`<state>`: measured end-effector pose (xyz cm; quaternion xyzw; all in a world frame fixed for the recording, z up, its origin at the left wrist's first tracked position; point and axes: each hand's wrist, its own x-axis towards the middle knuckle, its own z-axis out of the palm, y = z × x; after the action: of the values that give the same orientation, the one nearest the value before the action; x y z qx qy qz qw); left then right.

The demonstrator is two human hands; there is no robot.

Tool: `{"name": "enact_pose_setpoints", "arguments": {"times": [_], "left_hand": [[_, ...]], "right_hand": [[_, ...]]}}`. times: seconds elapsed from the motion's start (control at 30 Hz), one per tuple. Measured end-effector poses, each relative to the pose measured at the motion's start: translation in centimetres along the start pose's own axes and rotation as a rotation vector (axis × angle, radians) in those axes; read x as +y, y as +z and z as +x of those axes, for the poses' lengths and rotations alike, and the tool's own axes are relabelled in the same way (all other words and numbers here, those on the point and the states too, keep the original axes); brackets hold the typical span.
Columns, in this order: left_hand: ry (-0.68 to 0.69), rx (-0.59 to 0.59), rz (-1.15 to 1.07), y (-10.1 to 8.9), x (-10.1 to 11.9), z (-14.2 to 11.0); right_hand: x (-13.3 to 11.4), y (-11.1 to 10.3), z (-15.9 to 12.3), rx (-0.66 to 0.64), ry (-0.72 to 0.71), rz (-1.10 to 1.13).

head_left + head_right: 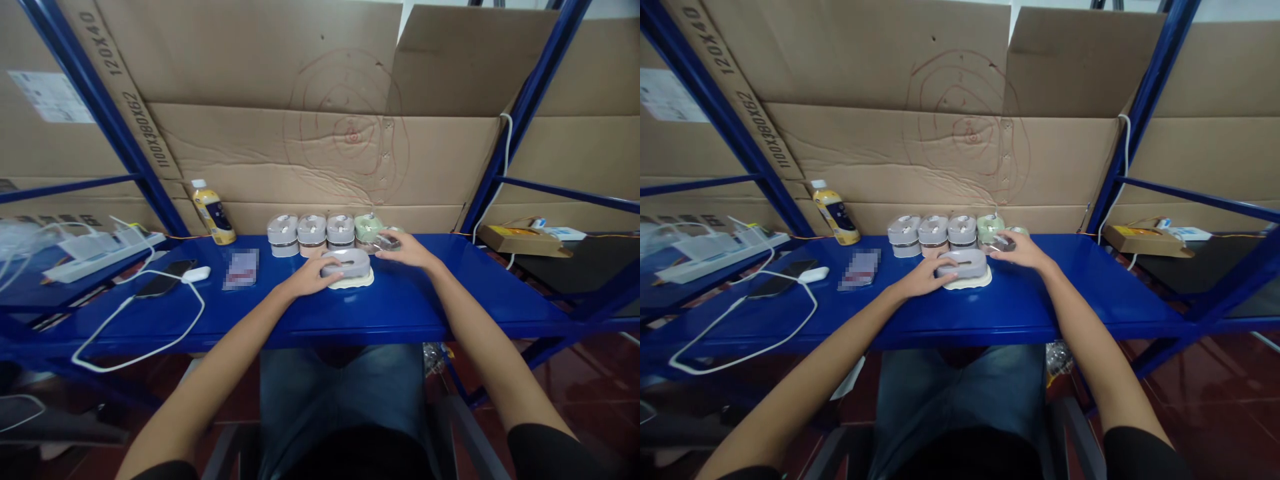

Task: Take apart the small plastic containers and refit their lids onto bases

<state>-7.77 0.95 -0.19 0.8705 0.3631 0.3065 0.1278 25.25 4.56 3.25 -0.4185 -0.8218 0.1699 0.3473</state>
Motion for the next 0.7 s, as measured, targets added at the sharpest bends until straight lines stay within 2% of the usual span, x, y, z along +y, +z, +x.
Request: {"name": "enact_pose_setpoints", "arguments": {"times": [0.07, 0.13, 0.23, 0.33, 0.5, 0.7], "left_hand": [[0.012, -0.028, -0.012, 0.8, 0.6, 0.0], [-0.012, -0.016, -0.049, 1.5, 0.6, 0.1], [-0.062, 0.037, -0.145, 2.3, 0.2, 0.3], [-0.118, 0.055, -0.222, 3.0, -0.1, 0.6], [-0.117, 0.035, -0.269, 3.5, -0.2, 0.6], [-0.14, 0.03, -0.278, 3.7, -0.6, 0.6]], "right_hand": [[-0.7, 0.8, 0.1, -0.012, -0.099, 0.025], [-1.4, 1.8, 0.3, -0.078, -0.174, 0.034], [-2.3, 3.3, 0.5, -0.175, -0.234, 0.002], [-2.9, 4.7, 0.7, -0.204, -0.278, -0.066], [-3.1, 5.9, 0.5, -0.213, -0.265, -0.106], [-3.1, 5.9, 0.2, -0.222, -0.233, -0.129]]}}
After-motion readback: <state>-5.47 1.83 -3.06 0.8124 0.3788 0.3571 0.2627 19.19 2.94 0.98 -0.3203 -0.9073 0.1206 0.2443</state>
